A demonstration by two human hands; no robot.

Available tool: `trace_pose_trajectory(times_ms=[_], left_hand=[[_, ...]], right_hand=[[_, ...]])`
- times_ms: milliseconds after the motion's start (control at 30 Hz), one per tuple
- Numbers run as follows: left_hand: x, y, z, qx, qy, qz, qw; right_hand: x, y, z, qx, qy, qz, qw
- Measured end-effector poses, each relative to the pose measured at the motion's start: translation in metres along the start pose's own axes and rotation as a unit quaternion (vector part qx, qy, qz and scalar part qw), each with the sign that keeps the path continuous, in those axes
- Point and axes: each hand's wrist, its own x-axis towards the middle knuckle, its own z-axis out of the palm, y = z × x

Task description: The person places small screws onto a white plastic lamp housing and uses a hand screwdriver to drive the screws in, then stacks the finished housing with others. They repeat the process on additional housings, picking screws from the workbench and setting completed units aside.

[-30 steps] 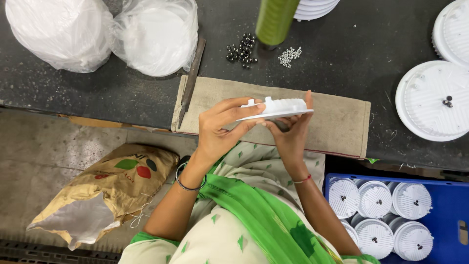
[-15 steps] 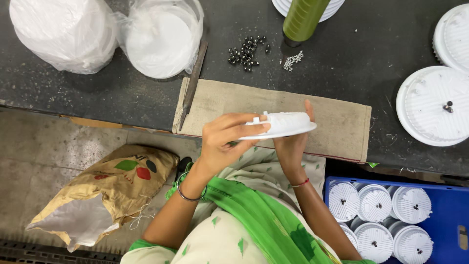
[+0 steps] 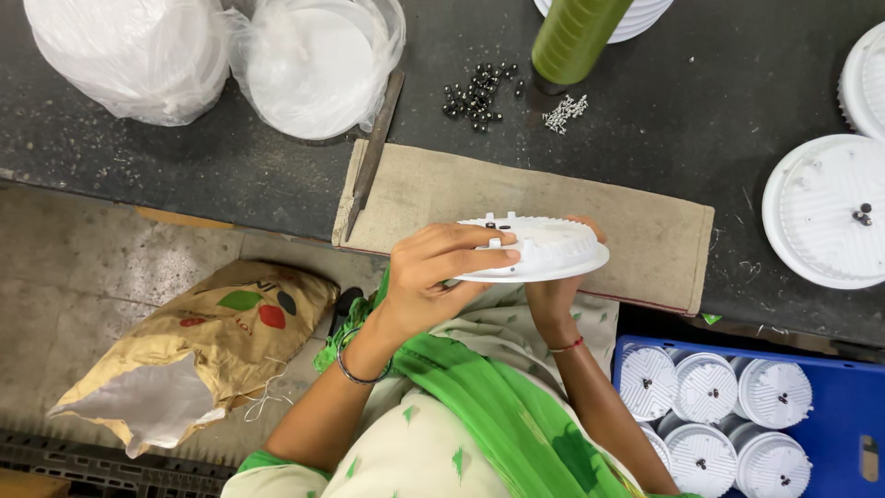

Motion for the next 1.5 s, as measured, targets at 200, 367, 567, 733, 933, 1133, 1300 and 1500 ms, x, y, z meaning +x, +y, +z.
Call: trace_pose_trajectory(times_ms=[200, 367, 567, 733, 933, 1133, 1300, 1500], left_hand=[[0.000, 0.000, -0.001, -0.007, 0.001, 0.002, 1.000], [-0.001, 0.000, -0.004, -0.011, -0.005, 0.003, 1.000], [-0.002, 0.000, -0.002, -0.009, -0.001, 0.001, 1.000], [0.000, 0.000, -0.001, 0.006, 0.011, 0.013, 1.000], [0.012, 0.000, 0.000, -0.008, 0.019, -0.006, 1.000], [0.022, 0.009, 0.015, -0.021, -0.041, 0.050, 0.998], [0.019, 0.001, 0.019, -0.034, -0.060, 0.029, 0.997], [0.011, -0.005, 0.029, 0.010, -0.011, 0.045, 0.999]], right_hand=[[-0.001, 0.001, -0.001, -0.042, 0.006, -0.019, 0.999], [-0.001, 0.004, 0.000, -0.081, 0.006, -0.034, 0.996], [-0.003, 0.007, 0.001, -0.062, 0.001, -0.013, 0.998], [0.004, 0.000, -0.005, -0.131, -0.024, -0.024, 0.991], [0.050, -0.017, -0.058, -0.089, -0.107, 0.005, 0.990], [0.132, -0.016, -0.057, -0.122, -0.124, -0.019, 0.985], [0.168, 0.015, -0.031, -0.181, -0.174, -0.102, 0.963], [0.188, 0.039, -0.025, -0.268, -0.205, -0.165, 0.927]])
